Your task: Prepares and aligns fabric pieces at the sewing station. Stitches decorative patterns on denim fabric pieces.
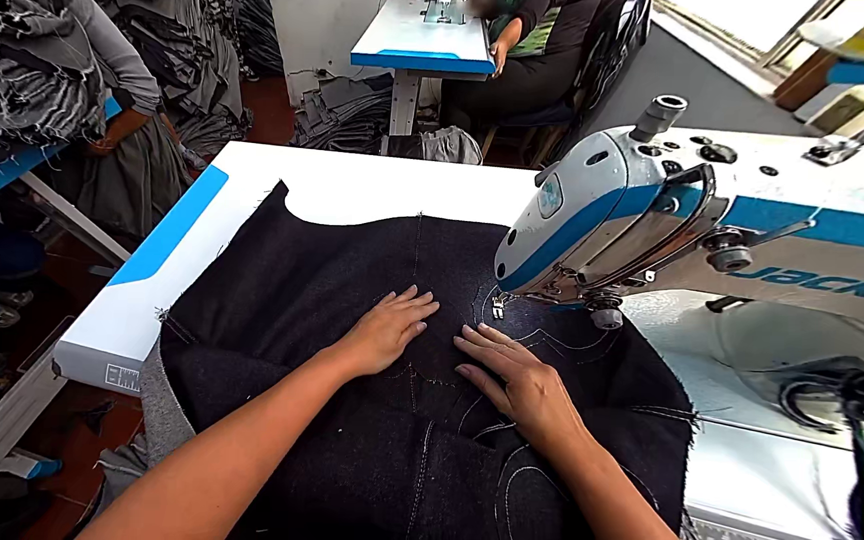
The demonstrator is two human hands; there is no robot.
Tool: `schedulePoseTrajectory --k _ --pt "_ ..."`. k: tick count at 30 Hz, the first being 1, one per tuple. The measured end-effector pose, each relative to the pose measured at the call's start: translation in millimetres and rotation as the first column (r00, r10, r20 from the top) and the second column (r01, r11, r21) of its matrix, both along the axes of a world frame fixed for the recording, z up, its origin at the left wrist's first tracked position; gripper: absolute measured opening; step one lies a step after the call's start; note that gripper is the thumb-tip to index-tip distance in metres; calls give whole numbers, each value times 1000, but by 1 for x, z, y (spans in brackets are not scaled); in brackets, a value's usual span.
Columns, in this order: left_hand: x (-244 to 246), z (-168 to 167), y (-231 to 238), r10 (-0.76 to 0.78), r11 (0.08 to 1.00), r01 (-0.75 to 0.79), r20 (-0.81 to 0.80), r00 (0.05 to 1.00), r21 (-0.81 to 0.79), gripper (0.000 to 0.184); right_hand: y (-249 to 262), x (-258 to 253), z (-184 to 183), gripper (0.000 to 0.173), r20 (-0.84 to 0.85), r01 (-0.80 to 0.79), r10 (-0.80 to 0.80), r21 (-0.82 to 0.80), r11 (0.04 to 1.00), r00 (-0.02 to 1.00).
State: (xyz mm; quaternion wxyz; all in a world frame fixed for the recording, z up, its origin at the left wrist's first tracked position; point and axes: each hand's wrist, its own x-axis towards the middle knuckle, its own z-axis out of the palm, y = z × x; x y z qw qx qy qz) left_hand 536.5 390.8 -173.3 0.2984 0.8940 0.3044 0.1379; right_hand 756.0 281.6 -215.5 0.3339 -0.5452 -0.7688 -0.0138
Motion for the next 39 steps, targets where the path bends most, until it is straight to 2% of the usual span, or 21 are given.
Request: schedulePoseTrajectory --k 2,8,13,16,23,28,39 --pt "-4 -4 1 -3 999 1 54 999 41 41 1 0 0 42 5 1 -1 -3 1000 1000" --pt "3 -13 -10 45 974 -28 -72 996 224 48 0 -1 4 39 -4 2 -2 -31 1000 1000" --pt "4 -17 -13 73 954 -24 -156 985 300 68 0 0 4 38 -11 -16 16 -39 999 1000" --pt "3 -19 -14 94 943 -29 -184 978 331 72 0 0 4 35 -39 -8 7 -37 999 999" --pt "6 -5 -21 152 957 -44 -368 917 287 81 -5 1 14 35 -191 70 -69 -1 998 979" --pt "8 -2 -28 216 950 -109 -365 905 292 85 -1 4 5 44 -116 -36 32 -29 999 993" --pt "12 1 -36 273 950 -184 -383 882 253 92 4 6 -1 49 -13 -45 44 -52 998 999"
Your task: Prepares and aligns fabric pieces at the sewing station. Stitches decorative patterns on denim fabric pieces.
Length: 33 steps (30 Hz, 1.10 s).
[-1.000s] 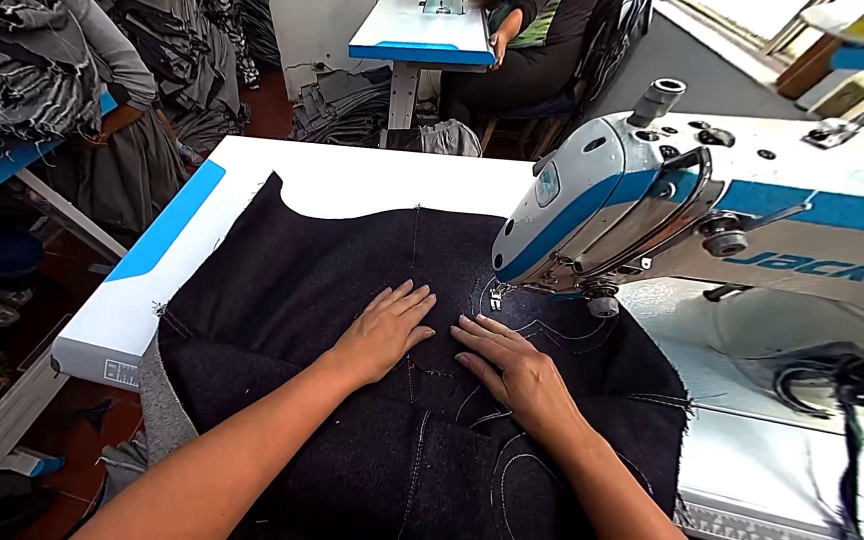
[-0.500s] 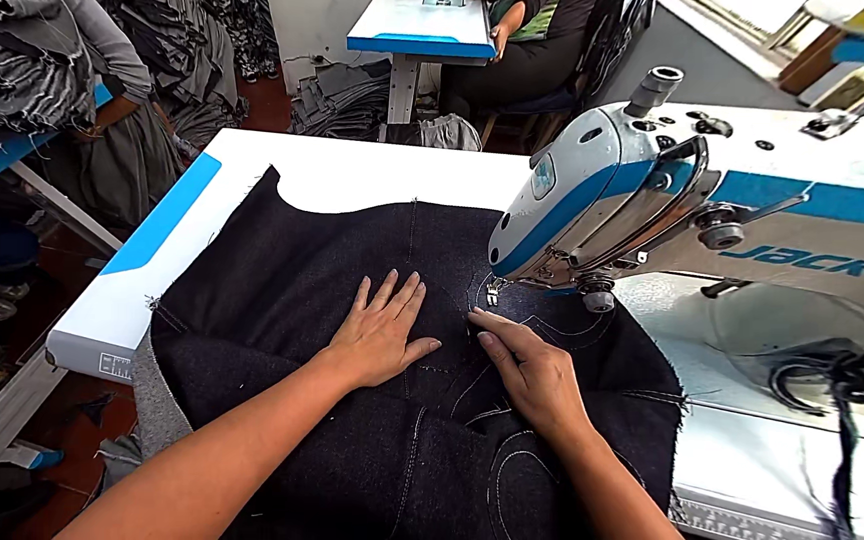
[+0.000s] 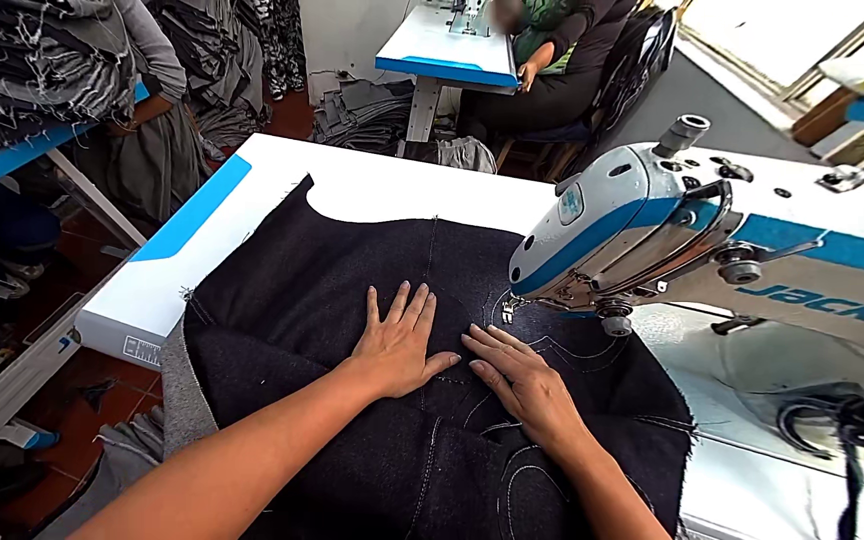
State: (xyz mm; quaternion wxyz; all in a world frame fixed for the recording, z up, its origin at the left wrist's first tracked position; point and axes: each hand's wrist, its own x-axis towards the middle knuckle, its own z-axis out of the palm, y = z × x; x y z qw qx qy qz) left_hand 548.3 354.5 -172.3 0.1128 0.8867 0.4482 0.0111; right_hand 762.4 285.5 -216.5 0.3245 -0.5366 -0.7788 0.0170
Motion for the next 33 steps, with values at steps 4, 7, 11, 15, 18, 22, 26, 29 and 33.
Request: schedulePoseTrajectory --k 4,7,11,15,18,22,26,29,33 --pt "0 0 0 16 1000 -16 19 1000 -16 100 4 6 2 46 111 -51 47 38 998 993" --pt "0 -3 1 8 1000 -8 36 999 14 99 18 22 16 46 329 -255 231 30 967 916" --pt "-4 -5 15 -47 999 47 36 998 17 100 40 33 16 55 372 -410 402 -61 910 837" --pt "-19 -7 68 -267 964 265 71 961 38 92 39 3 9 59 279 -226 243 -90 970 929" --pt "-23 -13 105 -513 857 505 68 856 103 88 14 -37 3 60 194 0 14 -73 997 981" --pt "-11 -13 70 -686 723 670 58 726 168 90 -55 -50 8 64 215 141 -140 12 990 967" --pt "1 -14 21 -810 586 804 67 582 103 89 -113 -25 5 35 82 25 -25 -5 1000 996" --pt "4 -16 28 -841 537 838 128 525 92 87 -112 -18 -8 30 19 -13 12 46 999 1000" --pt "12 -17 62 -871 489 865 119 477 114 86 -88 -33 -17 32 105 95 -120 215 972 987"
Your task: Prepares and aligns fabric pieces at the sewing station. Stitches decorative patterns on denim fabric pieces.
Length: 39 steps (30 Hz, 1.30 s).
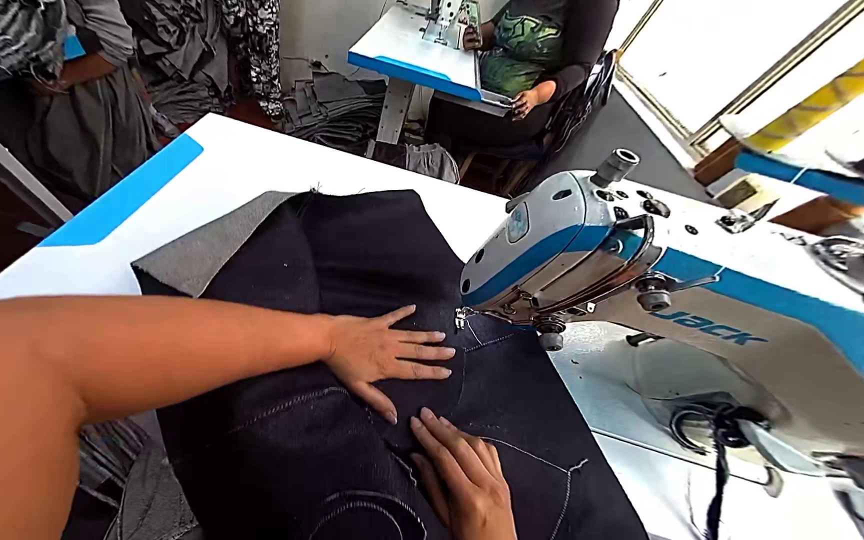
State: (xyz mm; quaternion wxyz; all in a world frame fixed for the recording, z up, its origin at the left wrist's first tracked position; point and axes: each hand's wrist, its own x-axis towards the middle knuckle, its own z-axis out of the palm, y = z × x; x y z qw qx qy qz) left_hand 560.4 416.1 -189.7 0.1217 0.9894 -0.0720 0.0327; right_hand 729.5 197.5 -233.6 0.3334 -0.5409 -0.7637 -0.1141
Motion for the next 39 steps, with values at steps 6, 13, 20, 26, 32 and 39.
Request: schedulePoseTrajectory --k 6,13,20,26,32,39 --pt "13 -1 44 -110 994 110 19 994 1 86 25 -19 8 32 70 141 -144 39 989 987" --pt "17 0 59 -123 992 122 39 992 18 85 36 -14 13 33 53 126 -124 -31 992 991" --pt "15 3 51 -46 998 46 -2 999 30 87 35 1 17 33 19 83 -81 -130 988 997" --pt "15 1 52 -65 998 65 20 998 1 87 32 -3 17 33 36 116 -112 -119 986 993" --pt "15 2 53 -78 997 77 19 997 20 87 30 -5 17 32 54 128 -123 -105 986 991" --pt "15 3 54 -92 996 91 12 996 14 87 29 -9 18 32 55 143 -138 -113 983 989"
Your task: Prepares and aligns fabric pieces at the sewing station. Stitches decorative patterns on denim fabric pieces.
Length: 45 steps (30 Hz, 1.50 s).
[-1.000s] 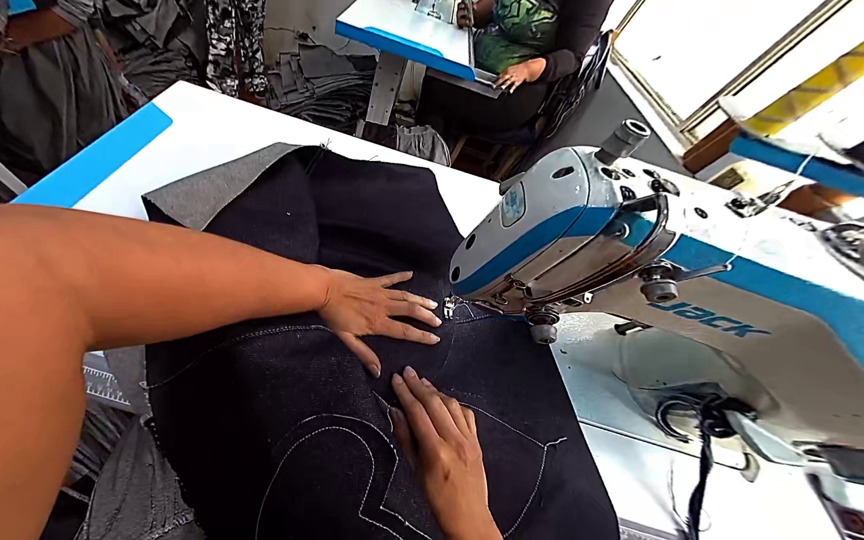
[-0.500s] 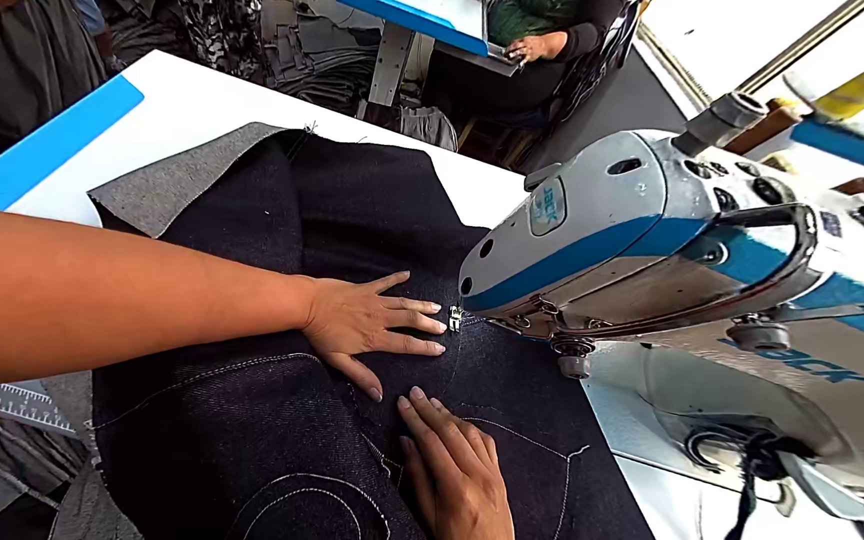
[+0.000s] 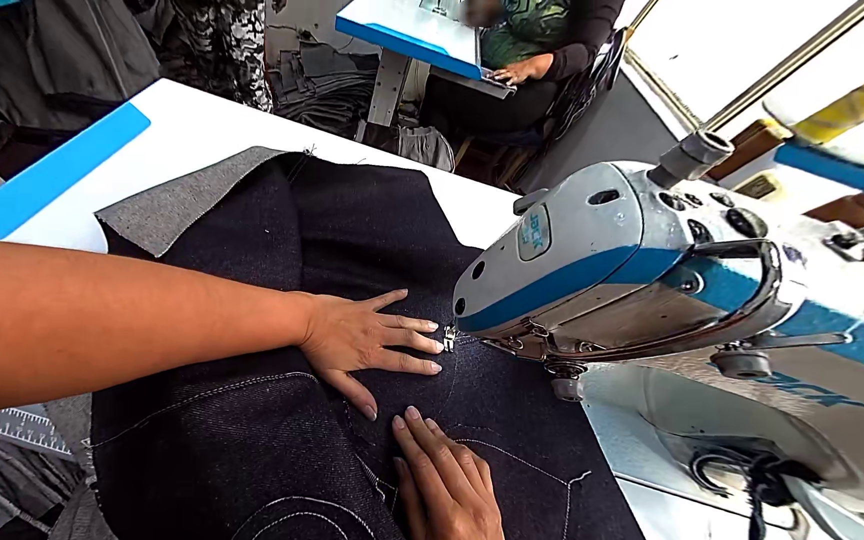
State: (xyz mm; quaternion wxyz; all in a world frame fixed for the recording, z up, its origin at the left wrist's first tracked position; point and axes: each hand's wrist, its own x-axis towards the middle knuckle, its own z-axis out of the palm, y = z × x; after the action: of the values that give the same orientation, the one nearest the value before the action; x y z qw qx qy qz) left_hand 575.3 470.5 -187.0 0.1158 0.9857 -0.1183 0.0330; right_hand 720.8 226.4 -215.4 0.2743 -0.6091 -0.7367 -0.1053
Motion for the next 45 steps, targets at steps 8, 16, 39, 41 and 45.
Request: schedulePoseTrajectory --k 8,16,39,41,45 --pt "0 1 0 -2 1000 2 5 1000 -5 86 0 -3 -2 32 -5 19 -18 17 1000 1000" --pt "1 0 2 -20 1000 20 6 1000 -2 86 0 -5 -3 32 -5 35 -34 40 999 999" --pt "0 0 -1 74 997 -74 2 997 36 88 5 0 -4 32 -26 46 -45 51 998 999" --pt "2 2 -1 117 992 -117 -4 993 39 87 10 6 -3 32 -37 38 -37 40 998 999" --pt "5 1 1 226 974 -226 13 974 25 85 27 28 -1 31 -72 -14 16 32 999 997"
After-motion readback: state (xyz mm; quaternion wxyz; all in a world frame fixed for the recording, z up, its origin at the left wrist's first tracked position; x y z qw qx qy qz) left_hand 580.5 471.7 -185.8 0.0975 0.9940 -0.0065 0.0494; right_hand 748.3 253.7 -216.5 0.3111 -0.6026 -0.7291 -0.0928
